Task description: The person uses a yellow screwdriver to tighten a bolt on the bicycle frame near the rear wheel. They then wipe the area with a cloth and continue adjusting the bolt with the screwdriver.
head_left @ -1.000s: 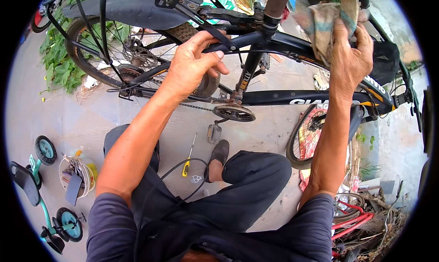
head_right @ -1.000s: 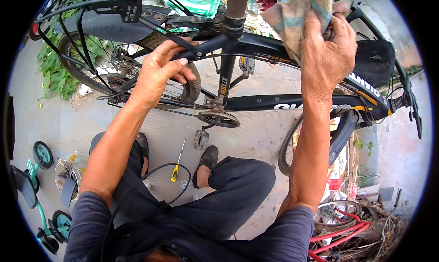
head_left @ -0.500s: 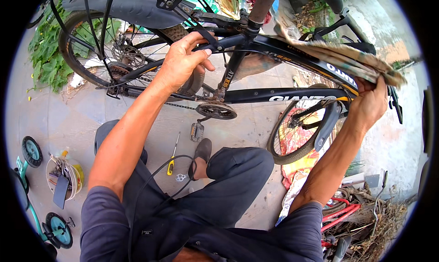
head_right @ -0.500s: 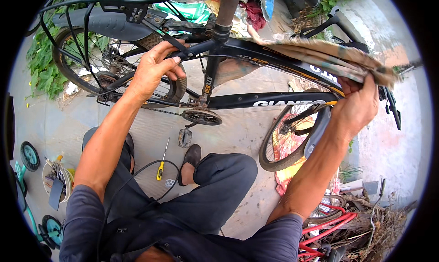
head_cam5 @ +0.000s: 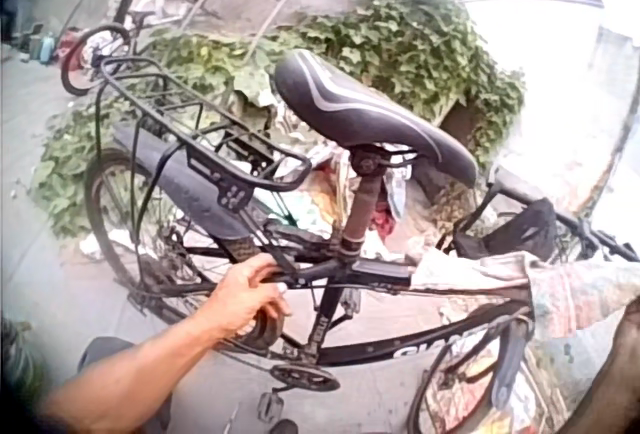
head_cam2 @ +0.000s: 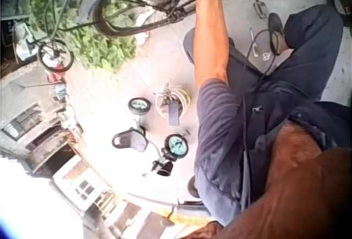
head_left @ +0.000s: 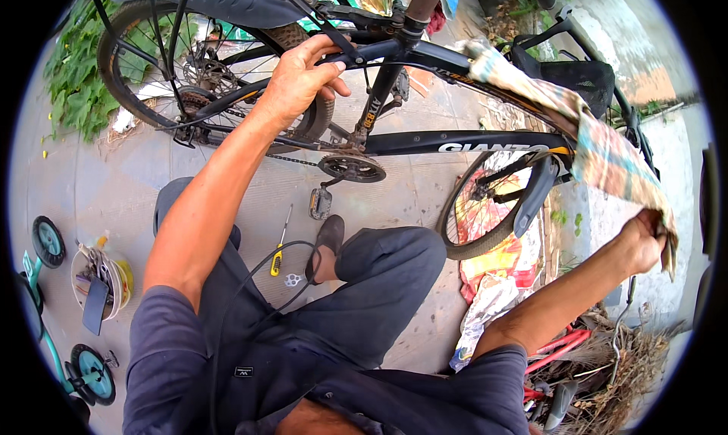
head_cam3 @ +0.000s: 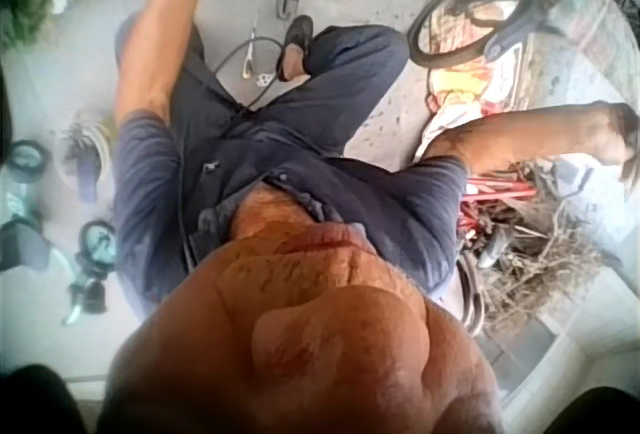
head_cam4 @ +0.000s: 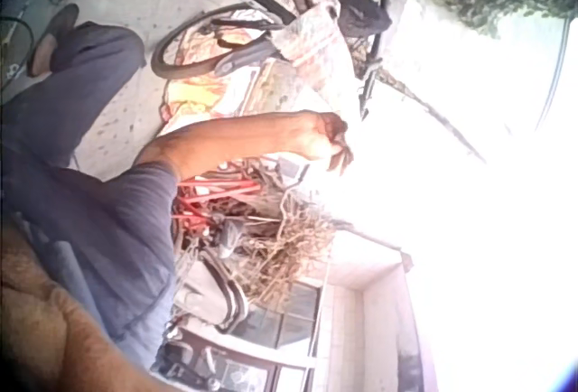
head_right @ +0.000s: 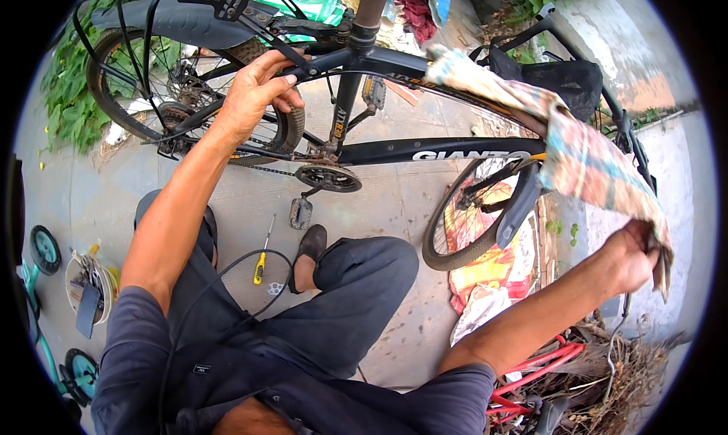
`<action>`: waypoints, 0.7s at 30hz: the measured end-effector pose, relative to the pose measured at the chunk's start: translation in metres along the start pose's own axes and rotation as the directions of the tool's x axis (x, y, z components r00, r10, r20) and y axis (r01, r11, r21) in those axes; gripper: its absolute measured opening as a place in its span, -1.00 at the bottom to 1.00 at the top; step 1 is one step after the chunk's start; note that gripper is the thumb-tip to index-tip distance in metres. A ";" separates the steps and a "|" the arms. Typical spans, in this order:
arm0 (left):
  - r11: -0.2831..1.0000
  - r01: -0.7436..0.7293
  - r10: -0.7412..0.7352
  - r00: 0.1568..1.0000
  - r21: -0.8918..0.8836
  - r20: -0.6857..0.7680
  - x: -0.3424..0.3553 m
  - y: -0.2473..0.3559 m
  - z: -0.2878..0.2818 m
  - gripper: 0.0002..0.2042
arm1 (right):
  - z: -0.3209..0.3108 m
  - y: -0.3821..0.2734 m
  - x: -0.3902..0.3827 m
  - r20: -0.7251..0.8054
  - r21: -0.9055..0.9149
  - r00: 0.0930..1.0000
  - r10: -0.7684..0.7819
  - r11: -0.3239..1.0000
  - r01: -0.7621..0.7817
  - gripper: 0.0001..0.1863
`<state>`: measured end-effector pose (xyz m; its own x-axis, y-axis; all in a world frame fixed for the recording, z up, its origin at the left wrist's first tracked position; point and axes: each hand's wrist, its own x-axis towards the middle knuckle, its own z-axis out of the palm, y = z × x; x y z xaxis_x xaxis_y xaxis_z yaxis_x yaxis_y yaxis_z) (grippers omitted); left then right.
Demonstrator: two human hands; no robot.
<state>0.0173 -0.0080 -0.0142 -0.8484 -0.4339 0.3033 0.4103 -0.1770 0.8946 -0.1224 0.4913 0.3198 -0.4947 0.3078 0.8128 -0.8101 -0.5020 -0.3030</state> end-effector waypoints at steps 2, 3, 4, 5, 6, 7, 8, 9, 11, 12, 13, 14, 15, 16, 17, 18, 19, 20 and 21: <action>1.000 0.007 -0.007 1.000 -0.006 -0.005 -0.001 0.002 -0.002 -0.64 | 0.019 -0.023 -0.001 -0.086 -0.169 0.979 -0.185 0.971 0.169 -0.73; 1.000 0.011 -0.011 1.000 -0.006 0.001 0.000 0.002 0.000 -0.64 | 0.042 -0.022 -0.019 -0.062 -0.199 0.976 -0.209 0.961 0.193 -0.74; 1.000 0.006 -0.006 1.000 -0.002 -0.002 0.000 0.001 -0.002 -0.64 | 0.077 -0.009 -0.057 -0.039 -0.222 0.973 -0.230 0.951 0.216 -0.75; 1.000 0.000 0.000 1.000 0.003 -0.005 0.000 0.000 -0.004 -0.64 | 0.110 0.011 -0.103 0.053 -0.463 0.949 -0.312 0.834 0.300 -0.77; 1.000 -0.006 0.006 1.000 0.007 -0.007 0.000 -0.002 -0.004 -0.64 | 0.140 0.032 -0.144 0.164 -0.662 0.917 -0.364 0.648 0.375 -0.78; 1.000 -0.009 0.009 1.000 0.003 -0.007 0.000 -0.002 -0.003 -0.64 | 0.155 0.049 -0.168 0.120 -0.608 0.971 -0.208 0.758 0.237 -0.77; 1.000 -0.010 0.010 1.000 -0.009 0.000 0.001 -0.002 0.001 -0.64 | 0.161 0.063 -0.186 0.091 -0.549 0.995 -0.047 0.831 0.090 -0.75; 1.000 -0.011 0.011 1.000 0.013 -0.027 -0.004 0.000 -0.007 -0.64 | 0.166 0.090 -0.206 0.112 -0.496 0.986 0.122 0.867 -0.051 -0.78; 1.000 -0.010 0.010 1.000 0.010 -0.020 -0.003 0.000 -0.008 -0.65 | 0.167 0.130 -0.227 0.190 -0.466 0.935 0.299 0.866 -0.182 -0.81; 1.000 -0.010 0.010 1.000 0.003 -0.009 0.000 -0.001 -0.003 -0.65 | 0.161 0.151 -0.230 0.231 -0.472 0.916 0.329 0.861 -0.190 -0.81; 1.000 -0.011 0.011 1.000 -0.007 0.003 0.002 -0.002 0.000 -0.65 | 0.152 0.172 -0.232 0.223 -0.478 0.897 0.382 0.845 -0.241 -0.81; 1.000 -0.012 0.012 1.000 -0.007 0.002 0.002 -0.003 0.000 -0.65 | 0.151 0.188 -0.240 0.219 -0.474 0.869 0.444 0.827 -0.303 -0.81; 1.000 -0.012 0.012 1.000 -0.009 0.001 0.001 -0.003 0.000 -0.65 | 0.150 0.199 -0.249 0.243 -0.505 0.843 0.481 0.804 -0.314 -0.80; 1.000 -0.009 0.009 1.000 -0.009 0.000 0.001 -0.003 0.000 -0.65 | 0.153 0.207 -0.260 0.267 -0.537 0.813 0.518 0.780 -0.321 -0.80; 1.000 -0.006 0.006 1.000 -0.009 0.000 0.000 -0.002 0.000 -0.65 | 0.151 0.220 -0.266 0.275 -0.605 0.838 0.471 0.762 -0.230 -0.79; 1.000 -0.003 0.003 1.000 -0.012 0.002 0.001 -0.002 0.001 -0.65 | 0.147 0.227 -0.270 0.280 -0.675 0.841 0.463 0.718 -0.170 -0.80; 1.000 -0.009 0.009 1.000 -0.008 -0.006 0.001 -0.002 0.000 -0.65 | 0.151 0.234 -0.272 0.280 -0.675 0.870 0.406 0.727 -0.122 -0.79; 1.000 -0.006 0.006 1.000 -0.015 -0.008 0.001 -0.003 -0.001 -0.65 | 0.155 0.238 -0.273 0.279 -0.676 0.896 0.347 0.733 -0.073 -0.79; 1.000 -0.003 0.003 1.000 -0.022 -0.008 0.000 -0.004 -0.001 -0.65 | 0.159 0.237 -0.264 0.166 -0.634 0.916 0.365 0.751 -0.184 -0.82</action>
<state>0.0158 -0.0086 -0.0181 -0.8443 -0.4416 0.3034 0.4205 -0.1952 0.8860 -0.1341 0.1620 0.1129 -0.6964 -0.0352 0.7168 -0.7169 0.0790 -0.6926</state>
